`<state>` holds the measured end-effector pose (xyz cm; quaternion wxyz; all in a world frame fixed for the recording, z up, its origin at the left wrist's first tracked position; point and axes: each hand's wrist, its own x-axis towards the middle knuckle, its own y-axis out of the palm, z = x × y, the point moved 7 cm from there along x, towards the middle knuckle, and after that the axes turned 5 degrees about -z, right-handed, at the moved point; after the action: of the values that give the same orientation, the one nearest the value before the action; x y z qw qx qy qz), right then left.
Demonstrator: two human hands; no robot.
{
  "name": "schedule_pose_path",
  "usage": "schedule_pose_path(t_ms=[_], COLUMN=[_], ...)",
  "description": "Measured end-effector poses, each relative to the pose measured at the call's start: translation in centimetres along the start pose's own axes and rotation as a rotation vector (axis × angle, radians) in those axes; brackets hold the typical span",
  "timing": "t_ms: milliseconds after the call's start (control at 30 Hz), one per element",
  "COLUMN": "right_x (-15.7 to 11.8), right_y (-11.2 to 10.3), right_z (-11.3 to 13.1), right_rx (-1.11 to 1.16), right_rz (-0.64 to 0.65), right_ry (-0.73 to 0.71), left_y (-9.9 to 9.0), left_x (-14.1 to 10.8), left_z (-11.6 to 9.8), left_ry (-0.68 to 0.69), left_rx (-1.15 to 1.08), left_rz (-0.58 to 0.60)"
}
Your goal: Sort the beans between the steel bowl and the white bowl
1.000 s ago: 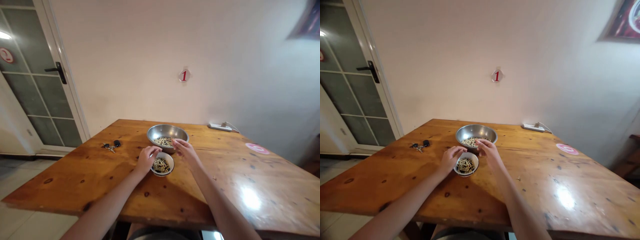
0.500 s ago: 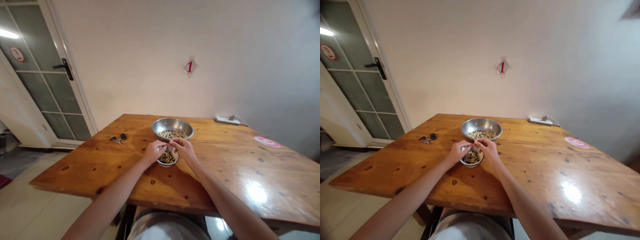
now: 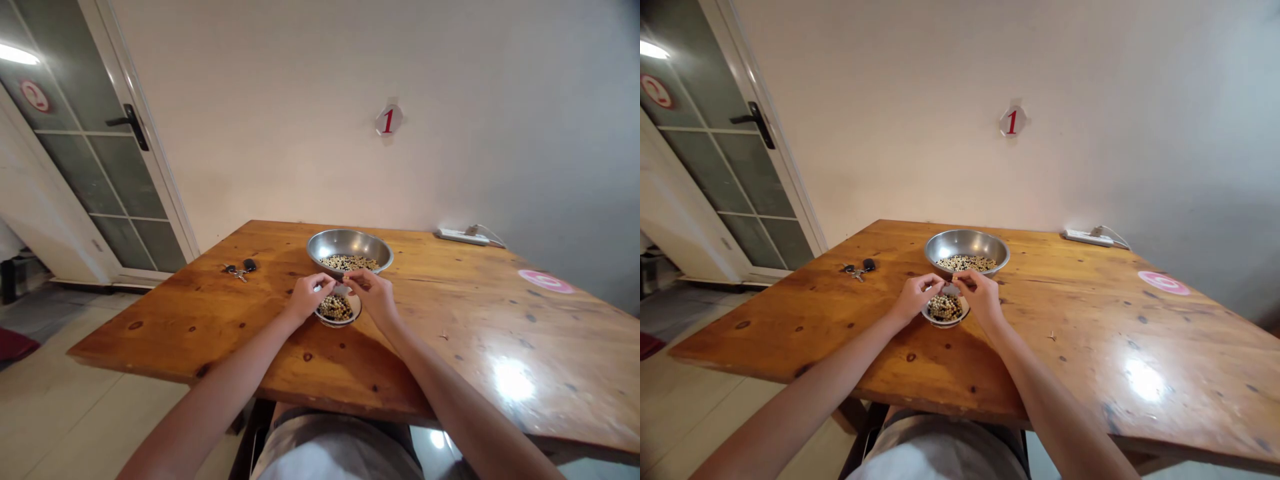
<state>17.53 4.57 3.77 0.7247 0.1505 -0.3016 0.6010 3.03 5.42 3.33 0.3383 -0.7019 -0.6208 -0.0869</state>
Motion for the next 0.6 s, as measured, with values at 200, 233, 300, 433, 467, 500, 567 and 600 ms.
schedule_pose_path(t_ms=[200,233,300,433,467,500,567,600], right_x=[-0.03,-0.04,-0.09,-0.18,-0.20,-0.21,-0.22,-0.23], right_y=[-0.02,0.01,0.09,0.27,0.29,0.29,0.28,0.27], right_z=[-0.14,-0.10,0.00,0.04,0.00,-0.06,-0.16,-0.19], right_rx=[-0.036,-0.045,-0.055,-0.044,-0.046,-0.051,-0.058,-0.059], right_rz=[-0.007,-0.004,0.004,0.024,0.026,0.027,0.025,0.024], right_ry=[0.001,0.005,0.012,0.018,0.017,0.015,0.012,0.011], left_y=[-0.03,0.01,0.06,0.13,0.15,0.15,0.14,0.12], left_x=[-0.13,-0.13,-0.10,-0.07,-0.07,-0.07,-0.08,-0.09], left_z=[-0.11,-0.15,-0.20,-0.24,-0.26,-0.28,-0.36,-0.40], left_ry=[0.020,0.026,0.034,0.039,0.041,0.046,0.055,0.060], left_rx=[0.064,0.069,0.078,0.105,0.116,0.127,0.147,0.155], left_rz=[-0.007,-0.005,-0.002,0.000,0.001,0.002,0.003,0.002])
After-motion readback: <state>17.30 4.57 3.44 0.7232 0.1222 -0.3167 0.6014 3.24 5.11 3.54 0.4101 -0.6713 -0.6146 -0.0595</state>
